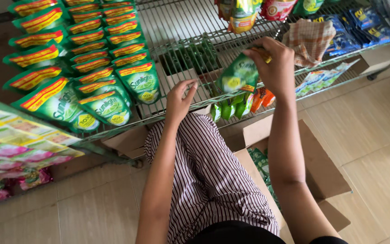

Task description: The person sits on the floor and repeatedly picks up green Sunlight dish soap sachets from a cardboard box, then places them one by one onto a metal wire shelf. The person aligns the sachets in neat rows on the shelf.

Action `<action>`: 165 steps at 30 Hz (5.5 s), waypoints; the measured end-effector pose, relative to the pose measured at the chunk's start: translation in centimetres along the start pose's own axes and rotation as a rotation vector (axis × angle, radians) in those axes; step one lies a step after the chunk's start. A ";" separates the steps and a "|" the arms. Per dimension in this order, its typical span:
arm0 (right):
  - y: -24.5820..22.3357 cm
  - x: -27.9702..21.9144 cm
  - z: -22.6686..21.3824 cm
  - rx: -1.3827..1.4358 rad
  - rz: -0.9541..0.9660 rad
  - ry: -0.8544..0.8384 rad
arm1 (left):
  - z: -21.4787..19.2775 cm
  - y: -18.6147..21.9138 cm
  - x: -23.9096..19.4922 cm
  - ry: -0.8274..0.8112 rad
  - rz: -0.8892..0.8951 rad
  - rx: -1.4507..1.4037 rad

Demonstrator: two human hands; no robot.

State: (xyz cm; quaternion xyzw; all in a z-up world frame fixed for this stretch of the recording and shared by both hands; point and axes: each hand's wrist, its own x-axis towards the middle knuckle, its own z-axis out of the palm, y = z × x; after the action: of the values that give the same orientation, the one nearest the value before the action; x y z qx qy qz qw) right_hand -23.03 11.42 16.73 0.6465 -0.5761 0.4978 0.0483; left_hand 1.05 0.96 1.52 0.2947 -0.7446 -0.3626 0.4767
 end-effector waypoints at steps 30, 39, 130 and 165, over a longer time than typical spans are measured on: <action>-3.9 -13.8 10.2 0.782 0.471 -0.084 | -1.5 4.3 -9.8 0.264 -0.098 -0.608; -7.0 -14.1 12.4 0.653 0.361 -0.131 | -3.1 2.7 -12.1 0.483 -0.131 -0.501; -6.4 -9.9 6.5 1.032 0.615 0.438 | 2.7 12.0 -11.3 -0.036 -0.065 0.110; -7.1 -14.6 11.5 0.892 0.495 -0.072 | -2.8 9.3 -11.3 0.488 -0.213 -0.400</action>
State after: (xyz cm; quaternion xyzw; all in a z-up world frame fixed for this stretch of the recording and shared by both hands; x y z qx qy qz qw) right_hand -8.33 16.61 4.37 0.4651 -0.4446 0.6694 -0.3714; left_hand 6.98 14.37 4.37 0.3496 -0.4876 -0.4683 0.6487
